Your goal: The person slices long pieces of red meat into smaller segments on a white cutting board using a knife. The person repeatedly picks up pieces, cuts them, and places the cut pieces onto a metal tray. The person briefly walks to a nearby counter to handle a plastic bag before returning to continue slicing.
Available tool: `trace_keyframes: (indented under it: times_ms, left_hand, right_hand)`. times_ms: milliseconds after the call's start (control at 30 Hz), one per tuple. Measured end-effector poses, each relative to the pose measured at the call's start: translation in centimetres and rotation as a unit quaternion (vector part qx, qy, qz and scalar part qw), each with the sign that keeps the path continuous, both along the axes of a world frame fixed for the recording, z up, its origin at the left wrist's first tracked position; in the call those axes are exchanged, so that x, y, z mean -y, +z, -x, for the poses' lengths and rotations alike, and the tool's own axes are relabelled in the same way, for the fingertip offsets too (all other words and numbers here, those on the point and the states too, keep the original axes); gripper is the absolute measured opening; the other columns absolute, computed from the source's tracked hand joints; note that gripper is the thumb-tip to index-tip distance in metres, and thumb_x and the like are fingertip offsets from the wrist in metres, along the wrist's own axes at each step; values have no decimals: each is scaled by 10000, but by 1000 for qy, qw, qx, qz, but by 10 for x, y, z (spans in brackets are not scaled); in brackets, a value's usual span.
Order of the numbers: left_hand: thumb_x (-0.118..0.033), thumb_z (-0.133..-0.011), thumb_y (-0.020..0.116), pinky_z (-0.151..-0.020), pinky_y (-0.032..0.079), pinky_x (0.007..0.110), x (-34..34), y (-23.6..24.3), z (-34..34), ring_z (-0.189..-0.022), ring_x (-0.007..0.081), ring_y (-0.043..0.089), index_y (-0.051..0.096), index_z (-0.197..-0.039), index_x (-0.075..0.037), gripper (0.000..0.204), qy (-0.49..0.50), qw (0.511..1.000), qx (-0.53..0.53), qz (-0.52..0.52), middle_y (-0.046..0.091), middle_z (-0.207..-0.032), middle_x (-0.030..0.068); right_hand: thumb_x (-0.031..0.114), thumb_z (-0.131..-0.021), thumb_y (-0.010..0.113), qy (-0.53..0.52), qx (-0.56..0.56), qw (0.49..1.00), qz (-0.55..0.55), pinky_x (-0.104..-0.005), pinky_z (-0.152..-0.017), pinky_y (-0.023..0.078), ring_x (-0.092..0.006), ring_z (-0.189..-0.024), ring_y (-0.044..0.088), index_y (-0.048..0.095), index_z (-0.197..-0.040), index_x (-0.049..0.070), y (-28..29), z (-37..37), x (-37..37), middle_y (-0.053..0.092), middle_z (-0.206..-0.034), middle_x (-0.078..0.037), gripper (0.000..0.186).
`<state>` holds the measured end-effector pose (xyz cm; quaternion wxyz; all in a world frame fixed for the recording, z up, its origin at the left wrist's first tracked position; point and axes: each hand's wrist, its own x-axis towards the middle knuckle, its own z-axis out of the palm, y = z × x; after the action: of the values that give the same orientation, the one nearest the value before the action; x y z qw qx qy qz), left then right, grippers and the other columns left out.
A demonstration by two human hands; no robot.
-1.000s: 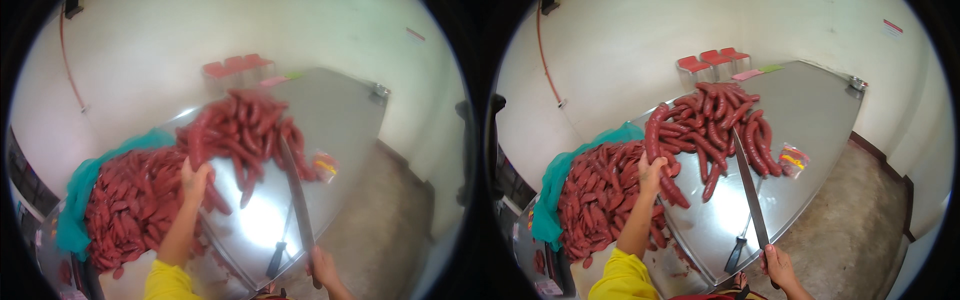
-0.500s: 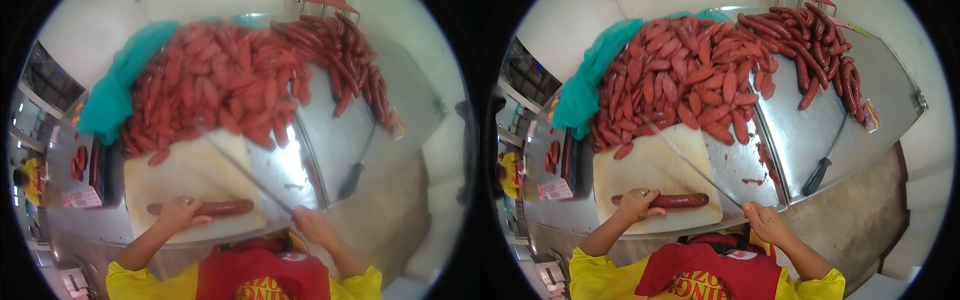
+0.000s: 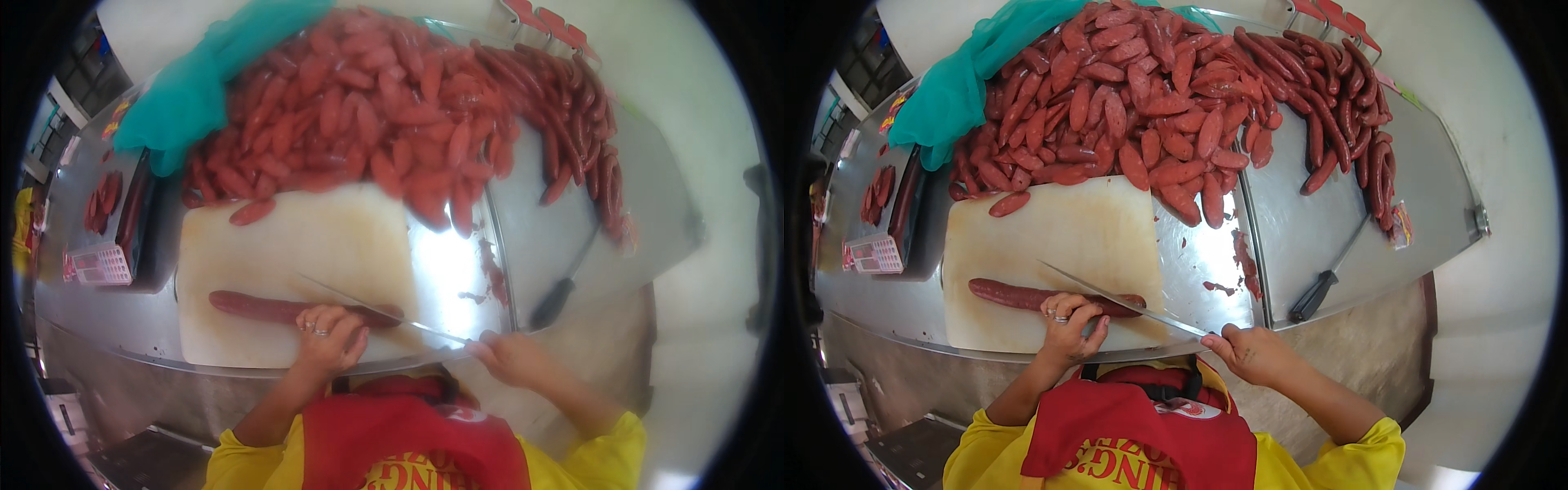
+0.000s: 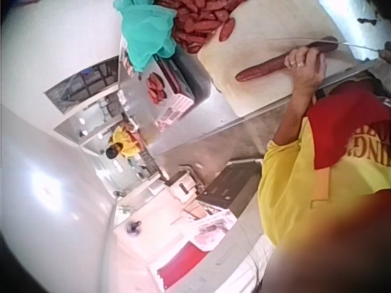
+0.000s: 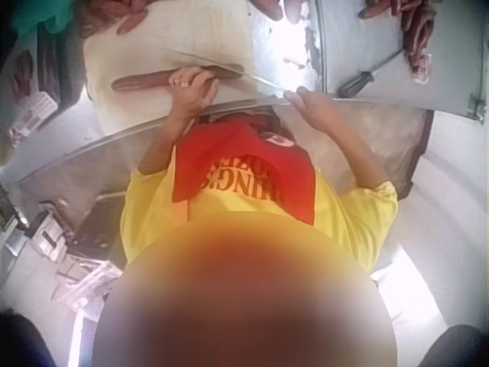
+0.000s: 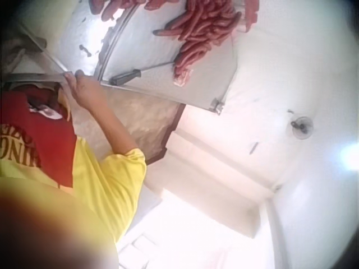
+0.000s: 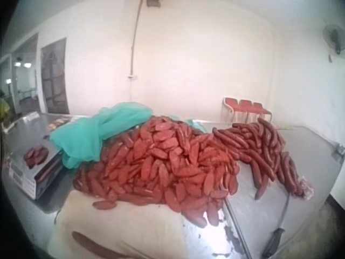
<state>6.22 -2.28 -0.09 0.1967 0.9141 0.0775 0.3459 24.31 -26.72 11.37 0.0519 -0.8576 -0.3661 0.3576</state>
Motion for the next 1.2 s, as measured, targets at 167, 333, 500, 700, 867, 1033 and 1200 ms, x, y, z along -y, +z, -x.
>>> trace_keyframes:
  times_ms: [167,333,500,700,867,1033,1200]
  left_hand:
    - [-130,-650,753,-830,347,396,0,-1,-5,-924,242,496,633,-883,-162,264,3,1000,16,-12,541,-969,13]
    - [-125,-632,752,-806,359,390,-1,-2,-6,-884,242,509,624,-856,-168,261,8,1000,6,6,552,-929,11]
    - [-127,-622,755,-797,365,384,1,-2,-6,-866,241,516,620,-840,-169,260,3,1000,-7,12,553,-902,9]
    - [-121,-632,740,-797,368,367,-2,-2,-6,-909,222,524,639,-854,-166,248,6,1000,13,11,569,-941,9]
    - [-120,-638,738,-803,373,366,-4,-1,-5,-911,224,537,648,-851,-163,236,-8,999,8,32,589,-942,7]
    - [-104,-636,736,-793,380,373,-3,1,-5,-896,224,547,652,-850,-160,236,-6,999,8,37,597,-928,8]
    - [-95,-645,742,-789,384,377,-12,0,7,-917,231,542,653,-855,-162,238,-45,998,-11,38,597,-943,12]
  right_hand:
    - [553,-984,391,47,22,999,-4,-508,-593,506,-450,-618,622,622,-845,-5,22,-7,22,620,-639,-234,619]
    - [554,-984,389,47,7,999,24,-512,-602,509,-452,-643,632,622,-789,-18,4,-14,16,615,-636,-247,647]
    - [501,-1014,343,92,-49,988,-110,-514,-657,509,-473,-678,624,623,-825,-18,-58,-1,-67,618,-664,-264,619]
    - [517,-1006,353,50,-64,996,-39,-507,-656,513,-462,-667,632,613,-863,-7,-31,0,-36,626,-661,-249,603]
    - [539,-991,378,21,-34,999,-1,-514,-622,515,-451,-640,636,619,-856,2,6,9,30,627,-643,-238,604]
    - [533,-996,366,48,-37,997,-38,-514,-624,519,-452,-665,639,628,-865,-6,-46,18,-42,636,-672,-247,613]
    - [538,-992,371,27,-32,992,-115,-534,-623,505,-462,-668,631,623,-851,-4,-63,33,-82,634,-675,-244,614]
